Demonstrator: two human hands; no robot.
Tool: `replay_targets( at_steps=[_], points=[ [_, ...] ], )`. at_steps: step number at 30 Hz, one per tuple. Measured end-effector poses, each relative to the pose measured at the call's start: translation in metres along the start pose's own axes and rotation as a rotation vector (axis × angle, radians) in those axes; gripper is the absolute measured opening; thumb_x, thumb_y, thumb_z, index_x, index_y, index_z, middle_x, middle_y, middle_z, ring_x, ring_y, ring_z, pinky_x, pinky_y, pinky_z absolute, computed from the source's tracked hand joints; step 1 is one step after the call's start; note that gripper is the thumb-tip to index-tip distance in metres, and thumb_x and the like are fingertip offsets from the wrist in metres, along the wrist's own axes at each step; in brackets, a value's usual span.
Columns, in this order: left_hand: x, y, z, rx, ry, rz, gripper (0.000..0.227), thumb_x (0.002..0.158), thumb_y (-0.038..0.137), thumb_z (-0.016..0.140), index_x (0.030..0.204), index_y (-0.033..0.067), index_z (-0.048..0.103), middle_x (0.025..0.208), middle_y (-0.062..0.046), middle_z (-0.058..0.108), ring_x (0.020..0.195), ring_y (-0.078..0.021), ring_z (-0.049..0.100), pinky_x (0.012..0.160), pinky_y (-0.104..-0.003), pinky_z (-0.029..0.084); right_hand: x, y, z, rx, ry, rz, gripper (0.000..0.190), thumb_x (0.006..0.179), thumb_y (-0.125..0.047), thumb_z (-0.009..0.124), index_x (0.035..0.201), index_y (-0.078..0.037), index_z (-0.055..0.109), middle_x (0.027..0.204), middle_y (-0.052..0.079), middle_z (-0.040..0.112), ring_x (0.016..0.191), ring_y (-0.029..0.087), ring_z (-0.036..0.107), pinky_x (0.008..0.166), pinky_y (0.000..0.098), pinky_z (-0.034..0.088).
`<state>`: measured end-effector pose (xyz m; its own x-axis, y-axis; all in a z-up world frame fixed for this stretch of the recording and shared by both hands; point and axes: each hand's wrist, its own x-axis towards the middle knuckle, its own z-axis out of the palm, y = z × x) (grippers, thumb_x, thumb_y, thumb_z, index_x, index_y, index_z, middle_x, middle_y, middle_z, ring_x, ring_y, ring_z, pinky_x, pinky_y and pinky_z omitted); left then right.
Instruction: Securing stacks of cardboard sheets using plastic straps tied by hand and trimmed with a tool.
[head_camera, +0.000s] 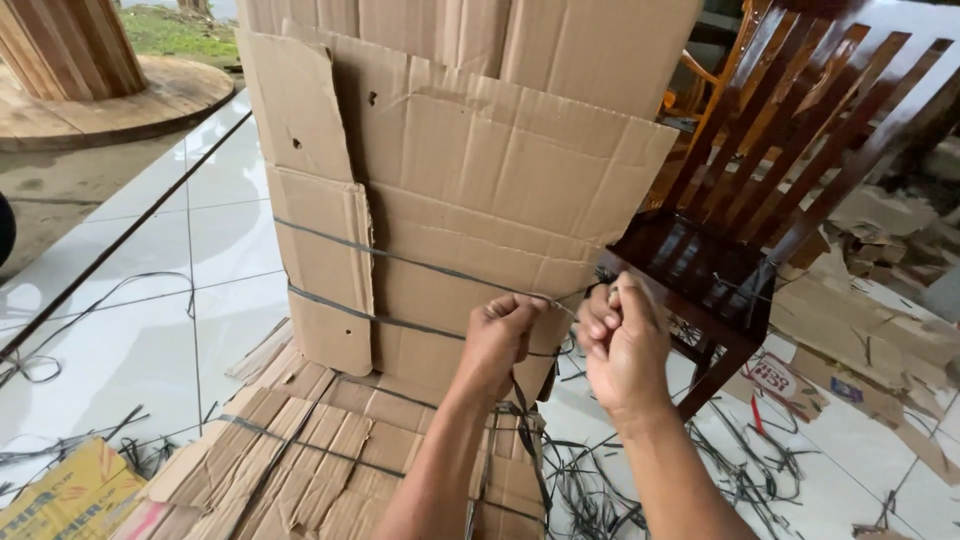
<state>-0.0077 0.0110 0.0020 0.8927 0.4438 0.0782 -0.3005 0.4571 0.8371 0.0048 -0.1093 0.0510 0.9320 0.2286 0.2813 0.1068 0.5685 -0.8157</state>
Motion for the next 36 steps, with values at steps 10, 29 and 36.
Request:
replay_targets(
  at_steps=[10, 29, 36],
  points=[
    [0.015, -0.027, -0.001, 0.13, 0.045, 0.11, 0.023, 0.087, 0.016, 0.077, 0.07, 0.003, 0.069, 0.055, 0.0, 0.047, 0.054, -0.0071, 0.037, 0.049, -0.023, 0.024, 0.002, 0.022, -0.027, -1.475, -0.017, -0.245, 0.027, 0.105, -0.043, 0.054, 0.102, -0.017, 0.063, 0.087, 0.011, 0.074, 0.09, 0.038, 0.073, 0.076, 0.0501, 0.057],
    [-0.013, 0.005, 0.008, -0.028, 0.062, 0.074, 0.018, 0.098, 0.007, 0.063, 0.085, -0.0048, 0.066, 0.047, -0.001, 0.037, 0.035, -0.0067, 0.034, 0.038, -0.021, 0.024, 0.05, 0.045, -0.076, -1.625, 0.029, -1.145, 0.019, 0.101, -0.031, 0.067, 0.086, -0.019, 0.065, 0.06, 0.006, 0.064, 0.058, 0.026, 0.069, 0.054, 0.0335, 0.055],
    [-0.048, 0.002, 0.069, 0.377, -0.024, 0.123, 0.026, 0.1, 0.014, 0.062, 0.074, 0.011, 0.059, 0.063, 0.0, 0.05, 0.056, -0.0111, 0.04, 0.048, -0.029, 0.032, 0.056, 0.038, -0.091, -1.407, -0.103, -1.046, 0.018, 0.101, -0.021, 0.054, 0.087, -0.011, 0.059, 0.067, 0.005, 0.066, 0.058, 0.022, 0.065, 0.045, 0.0353, 0.049]
  ],
)
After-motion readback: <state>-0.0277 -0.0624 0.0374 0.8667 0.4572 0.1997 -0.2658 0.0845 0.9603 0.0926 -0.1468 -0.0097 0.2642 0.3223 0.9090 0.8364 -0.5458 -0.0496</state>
